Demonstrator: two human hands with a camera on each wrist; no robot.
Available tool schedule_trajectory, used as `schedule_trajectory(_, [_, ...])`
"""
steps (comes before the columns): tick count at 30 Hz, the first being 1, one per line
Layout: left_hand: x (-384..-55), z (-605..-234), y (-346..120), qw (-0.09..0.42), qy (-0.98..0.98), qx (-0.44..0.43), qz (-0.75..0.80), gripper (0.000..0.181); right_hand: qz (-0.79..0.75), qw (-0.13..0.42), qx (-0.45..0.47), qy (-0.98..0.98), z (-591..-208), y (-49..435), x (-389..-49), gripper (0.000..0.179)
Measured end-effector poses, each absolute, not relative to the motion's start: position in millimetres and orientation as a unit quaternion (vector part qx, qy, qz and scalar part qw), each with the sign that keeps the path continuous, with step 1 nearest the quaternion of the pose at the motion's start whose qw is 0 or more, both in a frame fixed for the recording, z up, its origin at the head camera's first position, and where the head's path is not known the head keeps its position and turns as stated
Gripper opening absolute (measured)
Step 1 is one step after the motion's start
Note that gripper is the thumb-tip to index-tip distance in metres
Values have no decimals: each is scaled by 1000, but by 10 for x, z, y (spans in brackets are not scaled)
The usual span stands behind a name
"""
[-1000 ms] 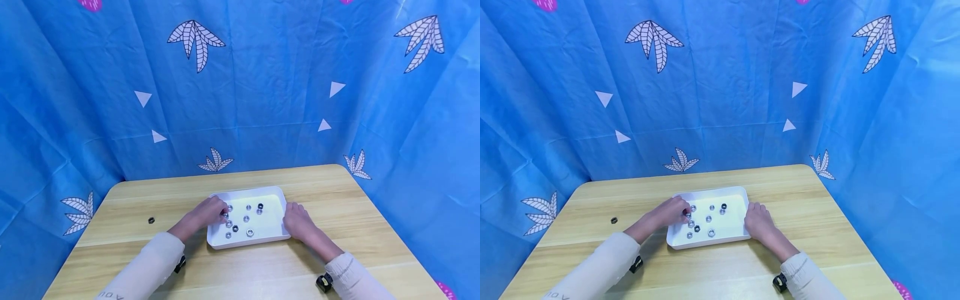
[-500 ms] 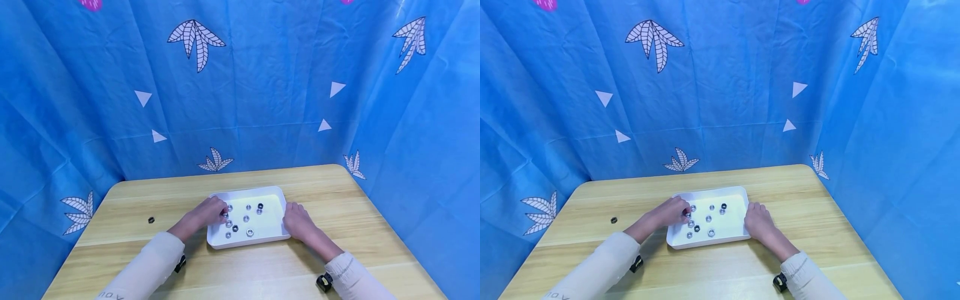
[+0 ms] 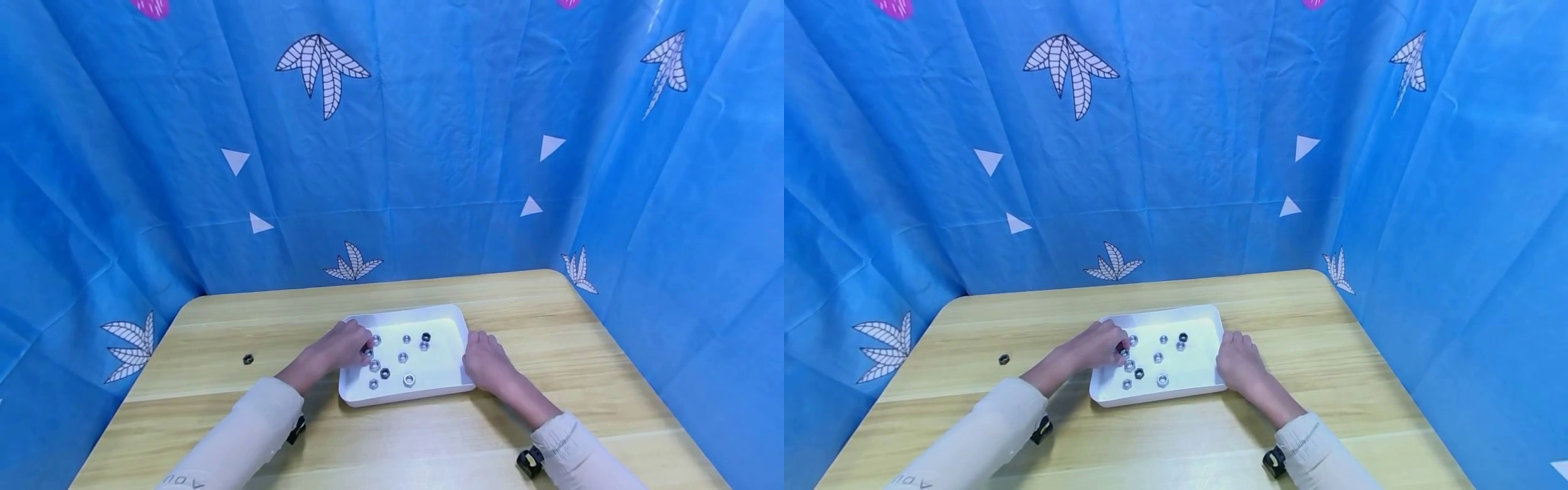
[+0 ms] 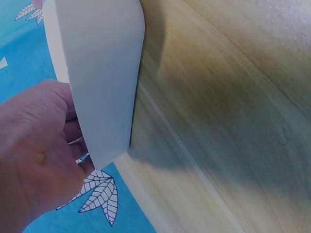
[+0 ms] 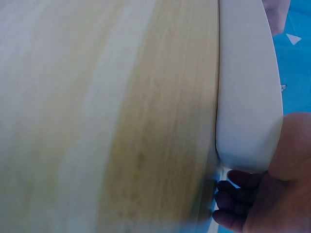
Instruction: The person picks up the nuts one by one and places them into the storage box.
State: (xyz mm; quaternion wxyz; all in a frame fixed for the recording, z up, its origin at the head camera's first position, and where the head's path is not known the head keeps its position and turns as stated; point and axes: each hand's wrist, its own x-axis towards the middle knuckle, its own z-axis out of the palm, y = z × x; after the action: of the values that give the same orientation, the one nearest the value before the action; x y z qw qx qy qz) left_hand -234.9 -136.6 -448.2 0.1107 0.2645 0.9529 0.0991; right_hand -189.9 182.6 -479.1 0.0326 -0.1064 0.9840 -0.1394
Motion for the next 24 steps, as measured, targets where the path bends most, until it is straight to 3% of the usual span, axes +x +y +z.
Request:
schedule_trajectory(11, [-2322,-4439,-1399,98,950,277,107,26,-134,28,-112,984,-4768,1818,-1900,29])
schedule_trajectory(24, [-2249,-4370,-1506,-1,950,294,110,18,-137,21,-117,983,-4731,1801,-1874,29])
